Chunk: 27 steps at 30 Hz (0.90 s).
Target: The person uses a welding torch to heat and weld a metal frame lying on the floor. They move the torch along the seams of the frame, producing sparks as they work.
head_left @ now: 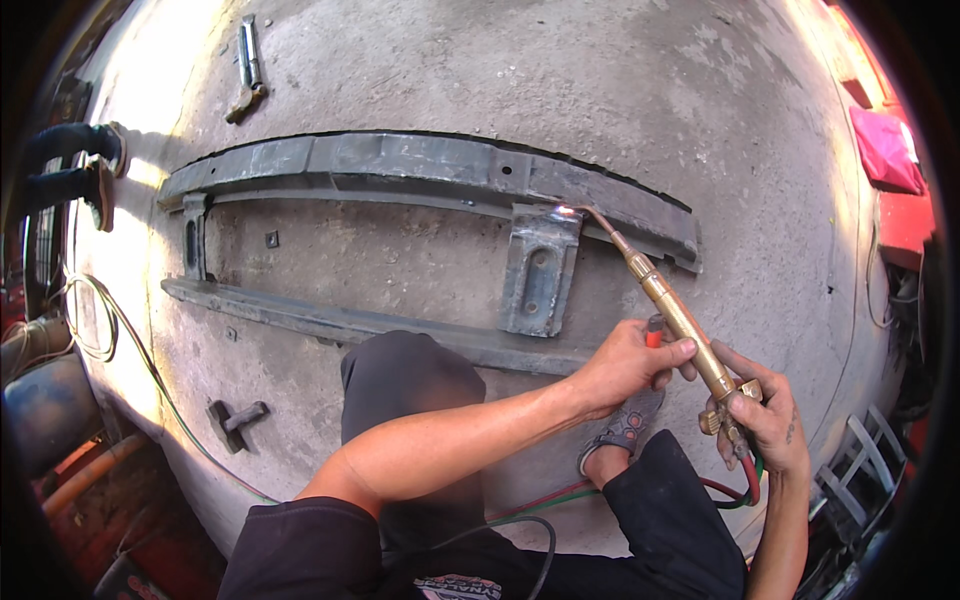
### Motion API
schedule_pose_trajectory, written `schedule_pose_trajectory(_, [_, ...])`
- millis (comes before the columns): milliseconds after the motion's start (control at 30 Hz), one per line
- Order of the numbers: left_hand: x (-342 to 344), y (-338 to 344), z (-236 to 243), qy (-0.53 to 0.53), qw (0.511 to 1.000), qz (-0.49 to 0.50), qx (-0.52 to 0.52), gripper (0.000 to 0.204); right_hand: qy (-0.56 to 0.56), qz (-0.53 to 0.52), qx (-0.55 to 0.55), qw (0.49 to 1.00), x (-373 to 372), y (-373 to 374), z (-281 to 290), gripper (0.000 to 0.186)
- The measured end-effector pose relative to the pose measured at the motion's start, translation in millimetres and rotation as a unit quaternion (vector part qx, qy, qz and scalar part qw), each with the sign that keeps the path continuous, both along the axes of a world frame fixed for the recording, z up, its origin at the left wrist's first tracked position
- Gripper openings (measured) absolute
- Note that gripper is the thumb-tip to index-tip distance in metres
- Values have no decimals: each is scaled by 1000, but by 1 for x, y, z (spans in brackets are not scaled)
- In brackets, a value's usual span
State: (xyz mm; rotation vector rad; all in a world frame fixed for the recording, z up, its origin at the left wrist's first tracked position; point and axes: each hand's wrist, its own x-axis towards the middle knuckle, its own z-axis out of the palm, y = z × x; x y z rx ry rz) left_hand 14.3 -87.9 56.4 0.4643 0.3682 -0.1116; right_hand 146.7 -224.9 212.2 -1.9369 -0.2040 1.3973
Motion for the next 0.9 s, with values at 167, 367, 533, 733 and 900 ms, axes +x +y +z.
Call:
schedule_pose_trajectory(167, [1, -2, -1, -2, 1000, 1, -2, 27, -3, -8, -2, 1000, -2, 1, 0, 83])
schedule_pose_trajectory(367, [0, 0, 0, 3, 1000, -3, 1, 27, -15, -14, -12, 1000, -3, 0, -2, 79])
schedule_pose_trajectory(533, [0, 0, -2, 1, 1000, -4, 2, 27, -6, -7, -18, 1000, -3, 4, 0, 76])
schedule_pose_trajectory(733, [-1, 2, 1, 3, 1000, -3, 2, 27, -9, -5, -7, 1000, -4, 3, -2, 75])
schedule_pose_trajectory(900, [-1, 2, 2, 4, 1000, -1, 7, 27, -20, -8, 6, 1000, -3, -3, -4, 80])
